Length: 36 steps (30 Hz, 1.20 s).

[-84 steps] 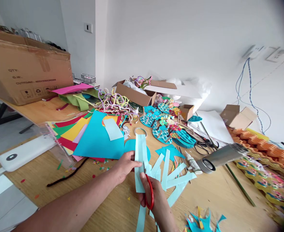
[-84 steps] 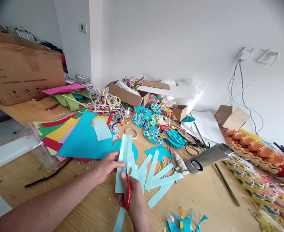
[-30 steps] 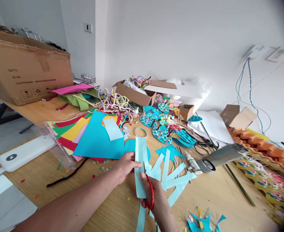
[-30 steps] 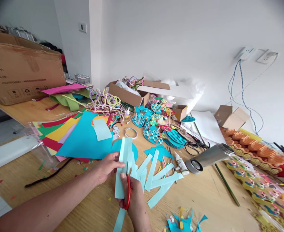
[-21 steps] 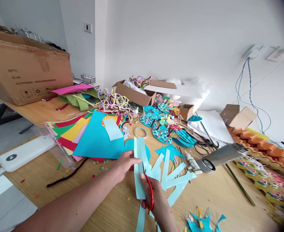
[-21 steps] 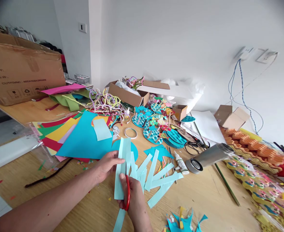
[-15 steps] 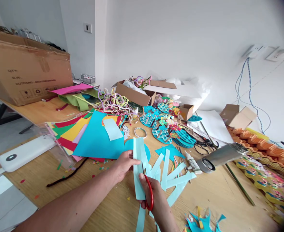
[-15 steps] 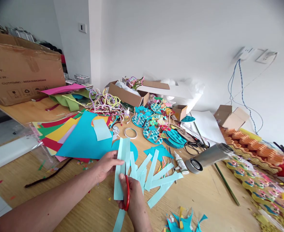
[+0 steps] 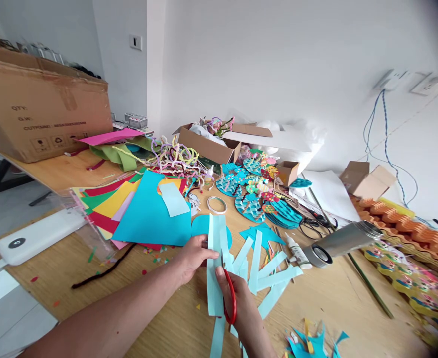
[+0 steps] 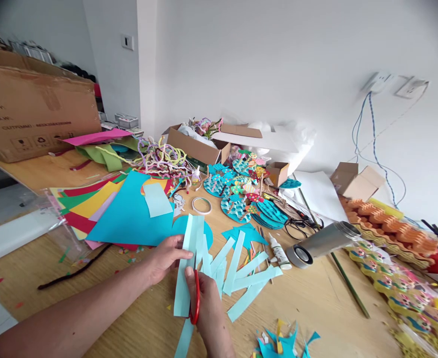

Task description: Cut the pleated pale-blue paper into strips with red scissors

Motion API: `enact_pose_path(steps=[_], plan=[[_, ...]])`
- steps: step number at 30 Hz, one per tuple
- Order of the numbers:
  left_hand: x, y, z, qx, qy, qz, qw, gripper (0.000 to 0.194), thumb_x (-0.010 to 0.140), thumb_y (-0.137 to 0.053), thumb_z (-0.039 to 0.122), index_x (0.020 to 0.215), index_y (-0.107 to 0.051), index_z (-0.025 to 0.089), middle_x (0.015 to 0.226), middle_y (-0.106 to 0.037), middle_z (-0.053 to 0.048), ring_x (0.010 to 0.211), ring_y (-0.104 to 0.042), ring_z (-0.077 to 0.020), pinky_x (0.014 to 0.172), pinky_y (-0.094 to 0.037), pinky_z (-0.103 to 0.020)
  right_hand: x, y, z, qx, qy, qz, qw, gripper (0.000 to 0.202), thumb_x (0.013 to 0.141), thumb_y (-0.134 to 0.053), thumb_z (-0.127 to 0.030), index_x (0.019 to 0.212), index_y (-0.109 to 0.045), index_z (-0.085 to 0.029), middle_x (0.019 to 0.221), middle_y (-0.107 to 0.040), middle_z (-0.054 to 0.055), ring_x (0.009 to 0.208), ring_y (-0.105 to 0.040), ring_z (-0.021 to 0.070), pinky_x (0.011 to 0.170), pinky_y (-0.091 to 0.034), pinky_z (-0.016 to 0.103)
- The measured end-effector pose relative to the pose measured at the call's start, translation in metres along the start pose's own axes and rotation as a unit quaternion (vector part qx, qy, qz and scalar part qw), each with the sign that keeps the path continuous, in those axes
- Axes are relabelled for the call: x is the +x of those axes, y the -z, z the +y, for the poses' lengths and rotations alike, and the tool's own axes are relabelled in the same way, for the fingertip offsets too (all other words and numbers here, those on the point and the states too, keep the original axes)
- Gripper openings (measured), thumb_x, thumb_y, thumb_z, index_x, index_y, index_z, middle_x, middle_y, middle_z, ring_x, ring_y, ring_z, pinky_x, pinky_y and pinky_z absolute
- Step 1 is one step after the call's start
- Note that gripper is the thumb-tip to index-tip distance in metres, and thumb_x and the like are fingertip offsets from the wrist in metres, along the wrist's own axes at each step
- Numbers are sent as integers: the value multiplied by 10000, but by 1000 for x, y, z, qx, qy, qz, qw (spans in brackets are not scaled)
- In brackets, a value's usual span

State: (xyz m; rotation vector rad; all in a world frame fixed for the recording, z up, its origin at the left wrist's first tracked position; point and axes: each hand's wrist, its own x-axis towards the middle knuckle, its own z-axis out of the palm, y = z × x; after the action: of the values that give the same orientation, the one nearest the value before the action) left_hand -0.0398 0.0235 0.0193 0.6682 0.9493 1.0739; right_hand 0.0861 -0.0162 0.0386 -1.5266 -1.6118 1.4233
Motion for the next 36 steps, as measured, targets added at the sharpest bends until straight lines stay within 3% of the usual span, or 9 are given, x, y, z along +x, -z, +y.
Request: enact_pose_path(steps=[9,23,30,36], plan=[[1,-1,-3,-5,-6,-2,1000,258,537,-656,139,789,-603,159,791,-683,-60,745,-625,-212,667,-464,-323,0,0,1,-2,4,-6,1000,501,708,-472,-647,550,-392,-179,474,-310,-52,452,-268,78,418,-218,215],[2,-1,-3,-3,-10,-5,1000,254,547,-641,115,794,-587,146,775,-674,-64,726,-614,-198,670,-464,-315,2,-3,12,3,5,-10,1000,462,793,-409,-586,568,-387,-183,417,-411,-36,359,-405,90,352,-279,202],[1,-1,-1,1,-4,-4,1000,270,555,-643,130,819,-591,148,793,-675,-60,745,-620,-203,662,-467,-309,5,-3,15,9,-25,-3,1000,479,768,-419,-615,573,-406,-177,398,-430,-36,322,-415,91,316,-294,195],[0,0,4,-16,-2,15,1000,212,577,-630,165,784,-583,153,763,-665,-48,688,-619,-189,626,-461,-303,4,-3,17,-18,4,-6,1000,489,796,-373,-606,564,-398,-176,399,-430,-29,345,-394,84,347,-256,201]])
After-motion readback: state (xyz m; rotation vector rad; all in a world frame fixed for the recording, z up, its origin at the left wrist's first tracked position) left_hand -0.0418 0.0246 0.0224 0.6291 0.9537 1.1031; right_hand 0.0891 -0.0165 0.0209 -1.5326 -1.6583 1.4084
